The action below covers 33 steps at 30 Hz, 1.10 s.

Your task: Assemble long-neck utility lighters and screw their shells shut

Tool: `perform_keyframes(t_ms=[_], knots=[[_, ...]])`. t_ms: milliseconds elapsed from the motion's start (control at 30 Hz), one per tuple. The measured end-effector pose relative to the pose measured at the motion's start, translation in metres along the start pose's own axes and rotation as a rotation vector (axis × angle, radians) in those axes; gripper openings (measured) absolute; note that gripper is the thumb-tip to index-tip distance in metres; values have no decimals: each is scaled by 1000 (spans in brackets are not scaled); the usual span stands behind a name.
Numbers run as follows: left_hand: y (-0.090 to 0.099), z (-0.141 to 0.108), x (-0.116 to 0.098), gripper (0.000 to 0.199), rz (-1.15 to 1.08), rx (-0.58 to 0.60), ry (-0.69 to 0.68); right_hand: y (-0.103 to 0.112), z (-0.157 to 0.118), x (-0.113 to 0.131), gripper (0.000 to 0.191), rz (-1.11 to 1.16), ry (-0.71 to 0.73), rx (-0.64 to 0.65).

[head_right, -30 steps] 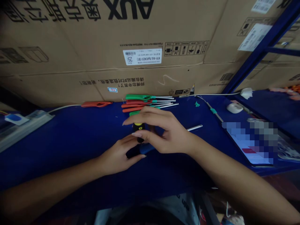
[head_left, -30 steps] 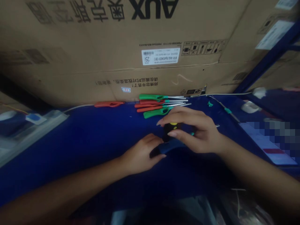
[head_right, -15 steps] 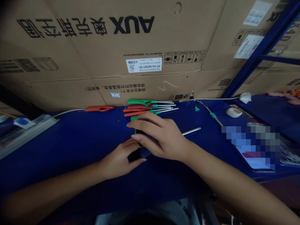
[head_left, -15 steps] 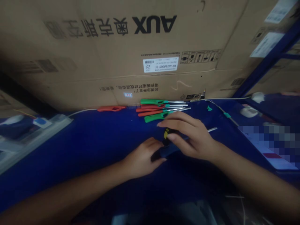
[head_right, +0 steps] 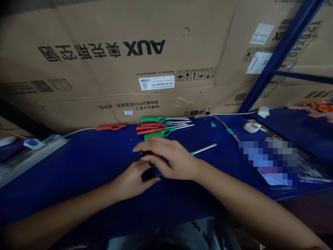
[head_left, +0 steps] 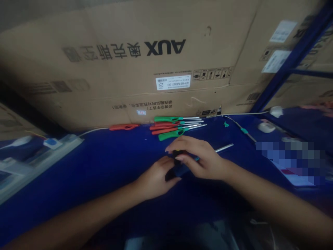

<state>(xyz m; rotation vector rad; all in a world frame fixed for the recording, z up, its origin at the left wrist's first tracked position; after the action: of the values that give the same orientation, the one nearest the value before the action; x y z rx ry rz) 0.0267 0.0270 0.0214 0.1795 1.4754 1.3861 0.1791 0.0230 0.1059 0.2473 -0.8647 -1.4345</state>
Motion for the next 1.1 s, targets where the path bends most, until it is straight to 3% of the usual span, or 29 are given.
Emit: perform_keyframes(t_ms=[133,200,300,400,533,700,833,1100], knots=[[16,-2,-1,45,96,94,109,31,-1,-11,23,-49,-156,-231],[29,-6,1,50,143,145,180,53,-4,-18,22,-220,-247,-326],[43,-13,6,37,160,243,255,75,-12,-34,14,-594,-361,-183],[53,-15,12,21,144,265,279,81,-30,-60,18,-752,-588,-11],[69,-11,28,17,34,275,305,75,-50,-83,17,-797,-793,96],[105,1,61,39,-117,215,407,63,-57,-90,17,-867,-883,192],[129,18,76,42,-51,123,407,55,-58,-88,15,-871,-933,261],[144,86,88,37,189,37,235,41,-64,-97,13,-708,-964,338]])
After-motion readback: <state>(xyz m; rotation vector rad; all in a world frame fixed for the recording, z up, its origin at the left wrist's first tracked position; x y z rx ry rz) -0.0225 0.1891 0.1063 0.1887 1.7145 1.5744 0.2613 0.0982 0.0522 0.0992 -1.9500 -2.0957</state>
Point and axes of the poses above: each hand's wrist, its own z-axis towards the middle knuckle, its own y-axis out of the back of the hand, x = y × z, the point moved 4 cm from there along z, towards the middle knuckle, and after that the axes turned 7 degrees about x, right-handed, at the moved point
